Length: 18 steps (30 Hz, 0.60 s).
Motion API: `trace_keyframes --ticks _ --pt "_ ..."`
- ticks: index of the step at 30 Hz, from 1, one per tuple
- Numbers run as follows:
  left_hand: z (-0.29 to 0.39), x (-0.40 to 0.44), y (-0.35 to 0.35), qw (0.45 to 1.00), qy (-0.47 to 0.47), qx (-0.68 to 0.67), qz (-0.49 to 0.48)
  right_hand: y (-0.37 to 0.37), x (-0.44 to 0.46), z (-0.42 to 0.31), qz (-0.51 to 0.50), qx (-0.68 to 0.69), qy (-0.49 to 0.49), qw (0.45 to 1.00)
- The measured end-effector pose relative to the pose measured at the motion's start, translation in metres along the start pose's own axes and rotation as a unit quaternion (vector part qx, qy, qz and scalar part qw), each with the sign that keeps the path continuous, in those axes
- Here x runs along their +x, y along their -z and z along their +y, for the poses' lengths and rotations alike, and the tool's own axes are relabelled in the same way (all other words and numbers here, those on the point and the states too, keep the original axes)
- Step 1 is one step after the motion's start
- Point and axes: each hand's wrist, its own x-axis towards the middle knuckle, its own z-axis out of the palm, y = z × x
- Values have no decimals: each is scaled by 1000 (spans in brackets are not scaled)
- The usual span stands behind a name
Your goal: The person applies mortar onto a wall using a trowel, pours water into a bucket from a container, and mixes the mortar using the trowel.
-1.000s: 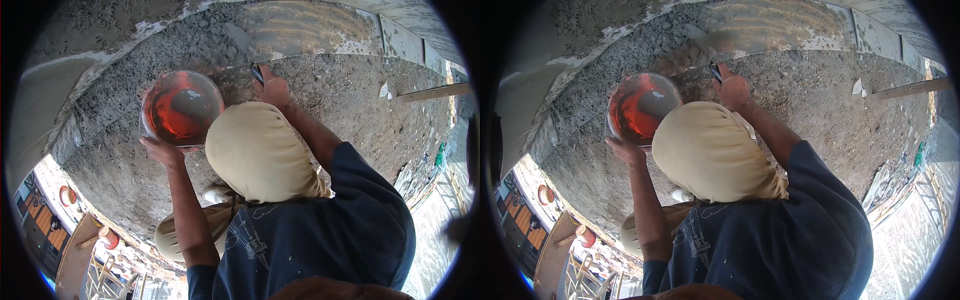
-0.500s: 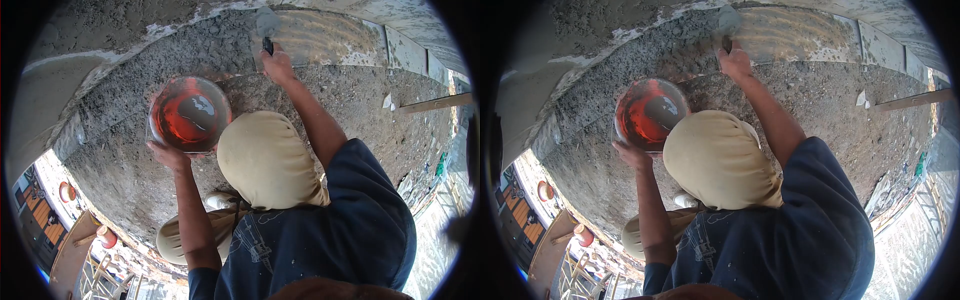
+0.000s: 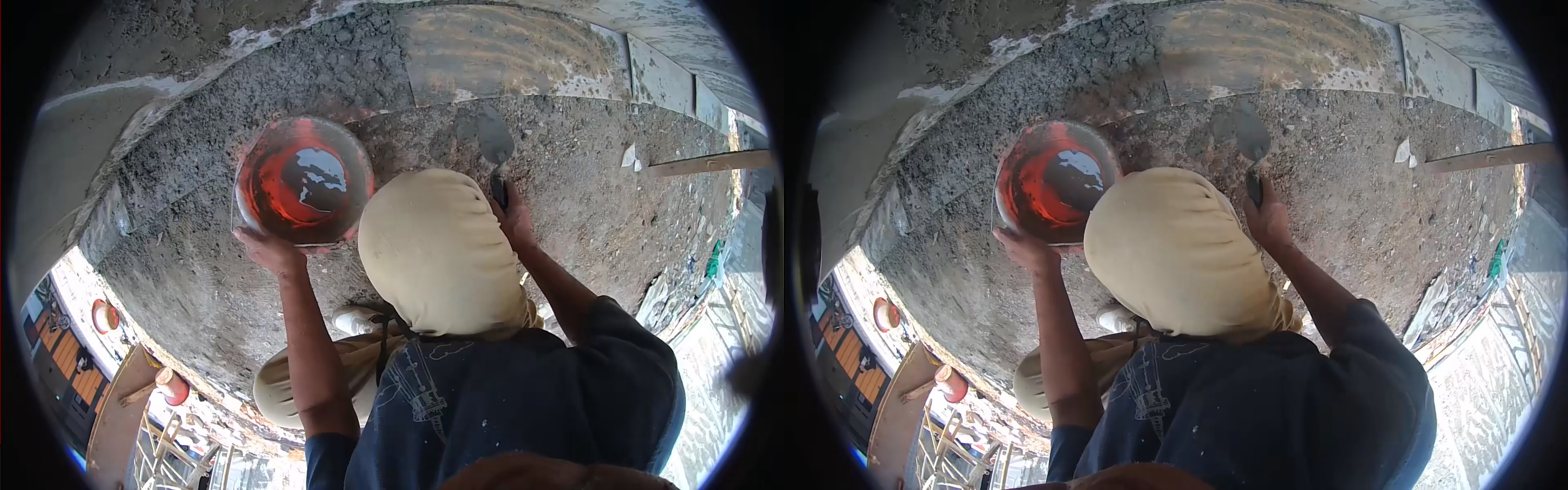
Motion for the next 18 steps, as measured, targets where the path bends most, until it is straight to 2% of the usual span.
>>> trace_keyframes --ticks 3,6,9,12,14,16,18 --pt "22 -12 -3 999 24 -30 -12 20 36 -44 -109 82 -164 977" --pt "18 -8 -1 1000 25 -2 -19 -35 33 3 12 18 -48 999" --pt "-10 10 0 998 24 -56 -7 -1 19 -30 -6 54 -68 996" --pt "-21 14 3 998 42 -44 -6 7 30 -34 4 80 -44 996" --pt "-1 2 2 999 50 -1 -4 5 69 -62 -25 232 -116 965" --pt "4 1 2 999 54 2 -6 -19 122 -80 -2 288 -124 950" --pt "-7 7 3 998 60 -30 -13 -32 163 -106 -78 193 -76 975"
